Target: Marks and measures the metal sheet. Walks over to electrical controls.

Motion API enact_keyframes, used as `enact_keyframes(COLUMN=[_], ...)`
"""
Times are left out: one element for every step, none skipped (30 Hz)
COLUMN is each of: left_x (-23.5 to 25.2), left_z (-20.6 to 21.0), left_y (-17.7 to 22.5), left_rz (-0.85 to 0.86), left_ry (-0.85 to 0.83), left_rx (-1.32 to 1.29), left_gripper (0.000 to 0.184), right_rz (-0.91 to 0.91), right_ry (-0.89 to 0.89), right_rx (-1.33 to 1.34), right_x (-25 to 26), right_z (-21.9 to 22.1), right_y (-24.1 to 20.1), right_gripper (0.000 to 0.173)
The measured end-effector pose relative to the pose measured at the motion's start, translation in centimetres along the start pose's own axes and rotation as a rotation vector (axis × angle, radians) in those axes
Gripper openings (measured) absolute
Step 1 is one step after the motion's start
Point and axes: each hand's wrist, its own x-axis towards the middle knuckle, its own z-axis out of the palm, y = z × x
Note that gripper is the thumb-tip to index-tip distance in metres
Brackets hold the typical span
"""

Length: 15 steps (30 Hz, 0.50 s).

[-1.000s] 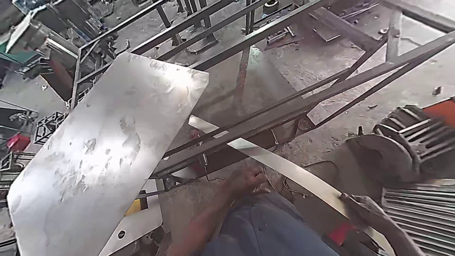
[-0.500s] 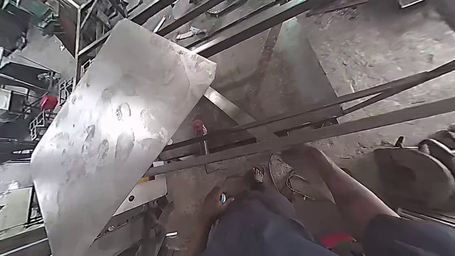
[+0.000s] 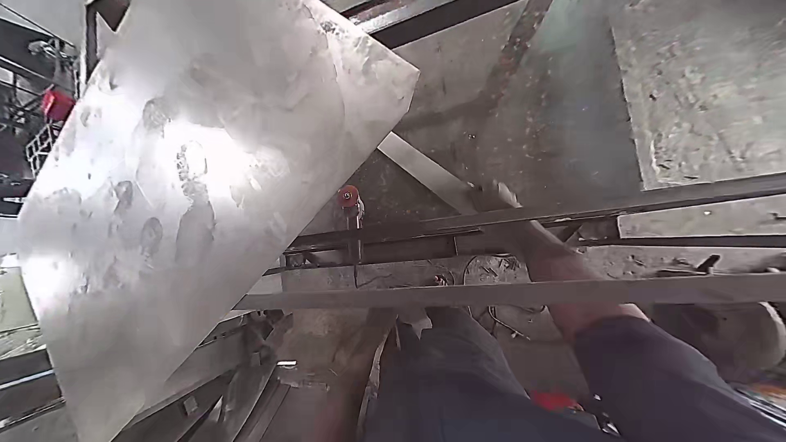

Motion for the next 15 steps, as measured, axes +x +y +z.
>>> enact_keyframes(left_x=[2.6,6.0,9.0,11.3,13.0,14.2,15.1,15.2,15.2,14.8,14.1,13.9,14.7,16.1,17.5], left_z=[0.6,1.7,2.6,3.3,3.8,4.0,4.1,3.9,3.2,2.1,0.9,-0.3,-1.3,-2.2,-3.1], left_y=[1.2,3.1,5.3,7.5,9.5,11.1,11.9,12.3,12.5,12.5,12.3,11.6,10.1,8.1,6.4], left_rz=[0.028,0.044,0.045,0.066,0.124,0.214,0.321,0.399,0.419,0.388,0.309,0.233,0.171,0.113,0.053], left_ry=[-0.017,-0.009,-0.014,-0.012,0.010,0.037,0.114,0.184,0.228,0.243,0.225,0.218,0.246,0.280,0.269], left_rx=[0.053,0.074,0.050,-0.005,-0.022,0.025,0.136,0.233,0.335,0.430,0.502,0.567,0.636,0.721,0.736], left_gripper=[0.044,0.043,0.042,0.042,0.042,0.053,0.071,0.083,0.088,0.088,0.084,0.078,0.069,0.060,0.058], right_rz=[0.038,0.036,0.015,-0.012,-0.036,-0.048,-0.064,-0.085,-0.089,-0.041,0.092,0.160,0.135,0.023,-0.068], right_ry=[-0.005,0.010,0.043,0.093,0.148,0.212,0.278,0.328,0.358,0.279,-0.079,-0.303,-0.338,-0.159,-0.125], right_rx=[-0.013,-0.034,-0.060,-0.066,-0.060,-0.066,-0.058,-0.030,-0.013,-0.009,-0.029,-0.028,-0.003,0.043,0.043], right_x=[2.9,5.7,7.9,9.4,10.6,11.0,10.3,8.5,6.2,2.9,-0.9,-3.5,-5.5,-7.3,-8.7], right_z=[-1.2,-2.2,-3.0,-3.4,-3.7,-3.8,-3.7,-3.3,-2.9,-3.2,-5.3,-5.1,-2.3,3.2,7.3], right_y=[-0.7,-1.0,-1.1,-1.3,-1.5,-1.7,-2.2,-2.7,-3.5,-4.9,-7.1,-7.5,-5.9,-2.5,0.5], right_gripper=[0.050,0.050,0.047,0.045,0.050,0.057,0.059,0.056,0.052,0.048,0.051,0.053,0.053,0.049,0.047])
